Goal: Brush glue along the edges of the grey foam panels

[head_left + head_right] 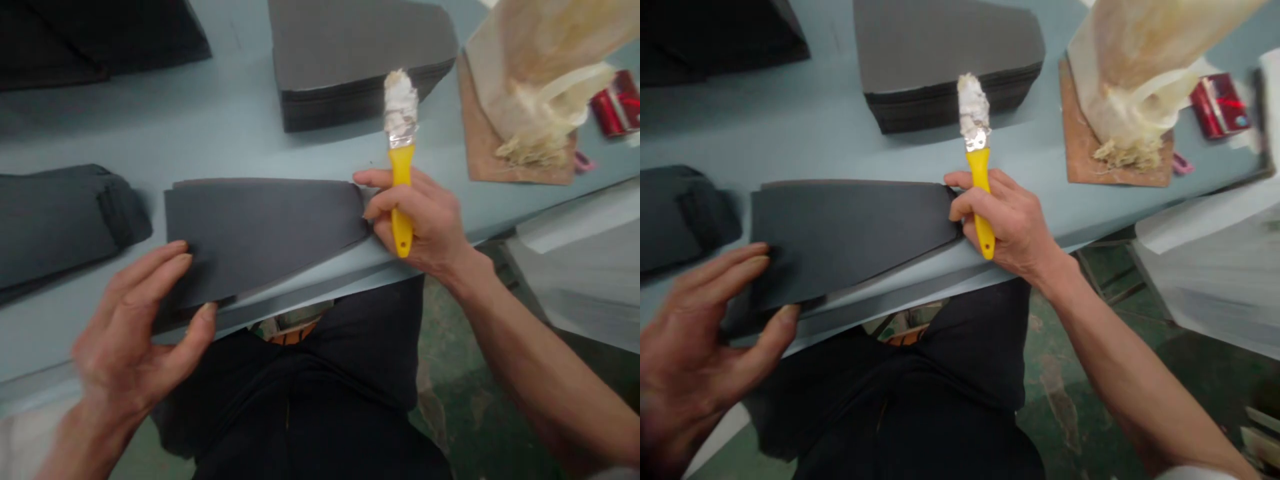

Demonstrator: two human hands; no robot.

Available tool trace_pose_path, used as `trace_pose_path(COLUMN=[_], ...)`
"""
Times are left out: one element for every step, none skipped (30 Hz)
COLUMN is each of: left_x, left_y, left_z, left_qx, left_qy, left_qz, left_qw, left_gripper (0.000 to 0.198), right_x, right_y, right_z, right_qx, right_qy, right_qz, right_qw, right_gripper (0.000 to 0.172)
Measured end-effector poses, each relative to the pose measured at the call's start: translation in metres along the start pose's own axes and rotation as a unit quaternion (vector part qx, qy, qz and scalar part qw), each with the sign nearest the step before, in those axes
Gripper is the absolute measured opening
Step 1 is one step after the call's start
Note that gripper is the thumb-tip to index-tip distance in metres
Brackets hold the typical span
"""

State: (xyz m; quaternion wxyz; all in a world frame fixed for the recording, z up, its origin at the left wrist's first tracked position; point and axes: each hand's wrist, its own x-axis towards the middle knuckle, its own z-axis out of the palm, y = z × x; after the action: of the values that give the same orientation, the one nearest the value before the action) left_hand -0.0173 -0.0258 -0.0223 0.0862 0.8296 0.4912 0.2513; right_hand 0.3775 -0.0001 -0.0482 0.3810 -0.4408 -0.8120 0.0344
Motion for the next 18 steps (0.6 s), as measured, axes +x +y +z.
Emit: trace_pose_path(left_x=[0.002, 0.003, 0.003, 0.003, 0.002, 0.001, 0.0, -0.002, -0.003, -0.004, -0.005, -0.006, -0.007, -0.008, -0.009, -0.009, -0.01, -0.011], left_y=[0.008, 0.013, 0.016, 0.018, 0.018, 0.018, 0.017, 0.016, 0.016, 0.016, 0.017, 0.017, 0.017, 0.017, 0.016, 0.015, 0.013, 0.011], left_z=[-0.001, -0.001, 0.0, 0.0, 0.001, 0.001, 0.002, 0.002, 0.003, 0.003, 0.003, 0.003, 0.003, 0.003, 0.004, 0.004, 0.005, 0.005], left_qx=[0.018, 0.022, 0.028, 0.032, 0.034, 0.038, 0.04, 0.041, 0.04, 0.039, 0.038, 0.038, 0.04, 0.045, 0.052, 0.061, 0.069, 0.077], left_qy=[0.006, 0.018, 0.017, 0.015, 0.01, 0.002, -0.002, -0.005, -0.005, -0.005, -0.003, -0.001, 0.0, 0.001, 0.002, 0.002, 0.0, -0.003], left_qz=[0.03, 0.039, 0.041, 0.033, 0.02, 0.006, -0.005, -0.013, -0.018, -0.022, -0.023, -0.025, -0.029, -0.037, -0.047, -0.057, -0.065, -0.07], left_qw=[0.999, 0.999, 0.999, 0.999, 0.999, 0.999, 0.999, 0.999, 0.999, 0.999, 0.999, 0.999, 0.999, 0.998, 0.998, 0.997, 0.995, 0.995], left_gripper=[0.08, 0.08, 0.08, 0.079, 0.077, 0.076, 0.074, 0.074, 0.073, 0.073, 0.073, 0.074, 0.076, 0.077, 0.079, 0.081, 0.083, 0.083], right_x=[-0.001, -0.001, -0.002, -0.003, -0.003, -0.004, -0.005, -0.006, -0.007, -0.008, -0.01, -0.012, -0.013, -0.015, -0.017, -0.018, -0.019, -0.02], right_y=[0.0, 0.001, 0.001, 0.001, 0.001, 0.0, 0.0, -0.001, -0.002, -0.003, -0.003, -0.004, -0.005, -0.006, -0.007, -0.008, -0.008, -0.009], right_z=[0.0, 0.001, 0.002, 0.002, 0.003, 0.003, 0.003, 0.002, 0.002, 0.001, 0.0, 0.0, -0.001, -0.002, -0.002, -0.003, -0.003, -0.003], right_qx=[-0.002, -0.005, -0.005, -0.004, -0.002, 0.0, 0.0, -0.002, -0.005, -0.01, -0.018, -0.026, -0.034, -0.04, -0.045, -0.047, -0.047, -0.047], right_qy=[0.002, 0.004, 0.012, 0.018, 0.025, 0.028, 0.028, 0.029, 0.029, 0.031, 0.031, 0.03, 0.032, 0.035, 0.039, 0.044, 0.046, 0.046], right_qz=[-0.002, -0.009, -0.013, -0.008, -0.003, 0.005, 0.013, 0.018, 0.022, 0.023, 0.025, 0.029, 0.033, 0.039, 0.043, 0.047, 0.053, 0.058], right_qw=[1.0, 1.0, 1.0, 1.0, 1.0, 1.0, 1.0, 0.999, 0.999, 0.999, 0.999, 0.999, 0.998, 0.998, 0.997, 0.997, 0.996, 0.996], right_gripper=[0.029, 0.029, 0.028, 0.027, 0.026, 0.026, 0.026, 0.026, 0.025, 0.025, 0.025, 0.025, 0.025, 0.026, 0.027, 0.027, 0.027, 0.027])
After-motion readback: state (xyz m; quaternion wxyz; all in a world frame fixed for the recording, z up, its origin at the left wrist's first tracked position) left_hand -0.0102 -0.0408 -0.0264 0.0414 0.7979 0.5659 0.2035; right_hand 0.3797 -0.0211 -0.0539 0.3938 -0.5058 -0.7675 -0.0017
